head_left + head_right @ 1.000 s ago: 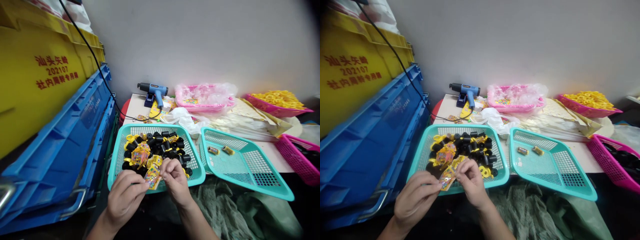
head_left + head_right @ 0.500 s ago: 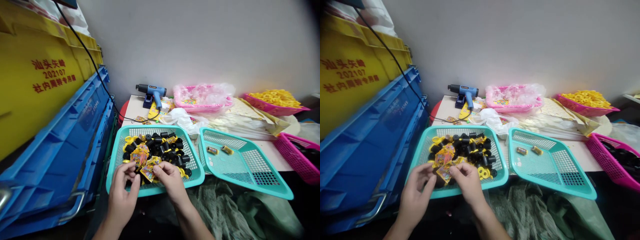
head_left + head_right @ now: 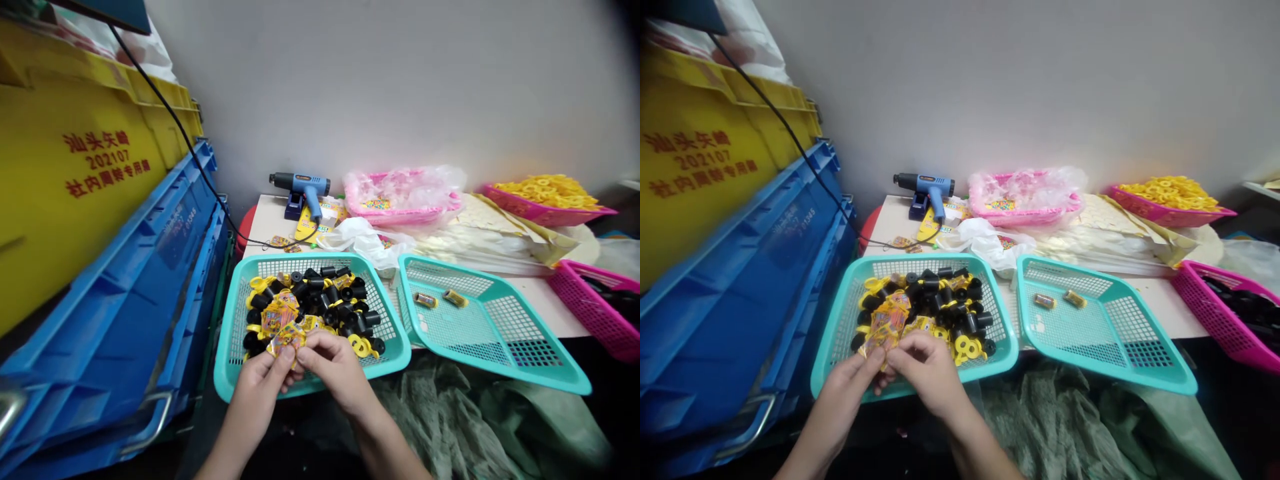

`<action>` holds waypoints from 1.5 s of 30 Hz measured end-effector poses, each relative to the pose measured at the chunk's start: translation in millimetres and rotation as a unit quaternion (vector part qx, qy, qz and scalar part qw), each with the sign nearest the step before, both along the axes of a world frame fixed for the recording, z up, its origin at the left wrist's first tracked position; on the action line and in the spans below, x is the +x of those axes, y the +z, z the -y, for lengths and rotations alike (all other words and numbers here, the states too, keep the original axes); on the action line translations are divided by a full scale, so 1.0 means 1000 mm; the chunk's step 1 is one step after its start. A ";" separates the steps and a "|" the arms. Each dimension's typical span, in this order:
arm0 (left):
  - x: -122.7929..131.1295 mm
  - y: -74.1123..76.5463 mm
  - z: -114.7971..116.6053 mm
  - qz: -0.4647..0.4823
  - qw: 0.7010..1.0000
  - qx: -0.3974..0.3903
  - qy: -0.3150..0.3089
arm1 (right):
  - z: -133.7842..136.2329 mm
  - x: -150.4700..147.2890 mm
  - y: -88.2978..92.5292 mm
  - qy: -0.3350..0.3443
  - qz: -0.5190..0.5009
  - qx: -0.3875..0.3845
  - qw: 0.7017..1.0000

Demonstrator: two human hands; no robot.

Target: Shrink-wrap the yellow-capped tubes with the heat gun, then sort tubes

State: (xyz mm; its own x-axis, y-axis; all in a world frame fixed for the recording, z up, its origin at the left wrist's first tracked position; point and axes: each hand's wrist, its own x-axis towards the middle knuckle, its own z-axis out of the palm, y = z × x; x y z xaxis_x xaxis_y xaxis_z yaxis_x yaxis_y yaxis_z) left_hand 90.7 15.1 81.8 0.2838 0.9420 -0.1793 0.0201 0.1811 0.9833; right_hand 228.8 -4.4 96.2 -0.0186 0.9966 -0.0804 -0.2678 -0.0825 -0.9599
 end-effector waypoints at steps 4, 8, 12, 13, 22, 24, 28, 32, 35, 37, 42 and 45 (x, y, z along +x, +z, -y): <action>-0.004 -0.001 0.001 -0.116 0.930 0.280 0.207 | -0.002 -0.002 -0.005 -0.080 0.153 0.029 0.985; -0.015 0.008 -0.006 -0.232 0.830 0.498 0.098 | -0.001 -0.001 -0.008 -0.104 0.303 0.114 0.940; -0.023 0.012 -0.018 -0.205 0.852 0.482 0.008 | 0.000 0.004 -0.004 -0.032 0.426 0.193 0.883; -0.024 0.011 -0.020 -0.200 0.857 0.475 0.000 | 0.000 0.006 -0.003 -0.020 0.451 0.205 0.869; -0.017 0.008 -0.012 -0.263 0.813 0.513 0.082 | -0.004 -0.006 -0.009 -0.093 0.565 0.141 0.808; -0.015 0.011 -0.011 -0.263 0.808 0.517 0.108 | -0.005 -0.009 -0.009 -0.078 0.525 0.102 0.841; -0.017 0.013 -0.015 -0.242 0.812 0.520 0.106 | -0.005 -0.007 -0.007 -0.097 0.444 0.091 0.886; -0.021 0.009 -0.016 -0.212 0.821 0.528 0.051 | -0.005 -0.003 -0.008 -0.128 0.413 0.140 0.891; -0.026 0.005 -0.018 -0.210 0.840 0.492 0.088 | -0.005 0.000 -0.011 -0.113 0.396 0.148 0.899; -0.027 0.005 -0.021 -0.217 0.867 0.437 0.103 | -0.003 0.002 -0.012 -0.103 0.391 0.156 0.901; -0.022 0.007 -0.027 -0.203 0.929 0.307 0.043 | 0.000 0.001 -0.010 -0.101 0.413 0.205 0.882; -0.022 0.010 -0.027 -0.157 0.956 0.247 0.017 | 0.001 0.000 -0.006 -0.077 0.407 0.225 0.882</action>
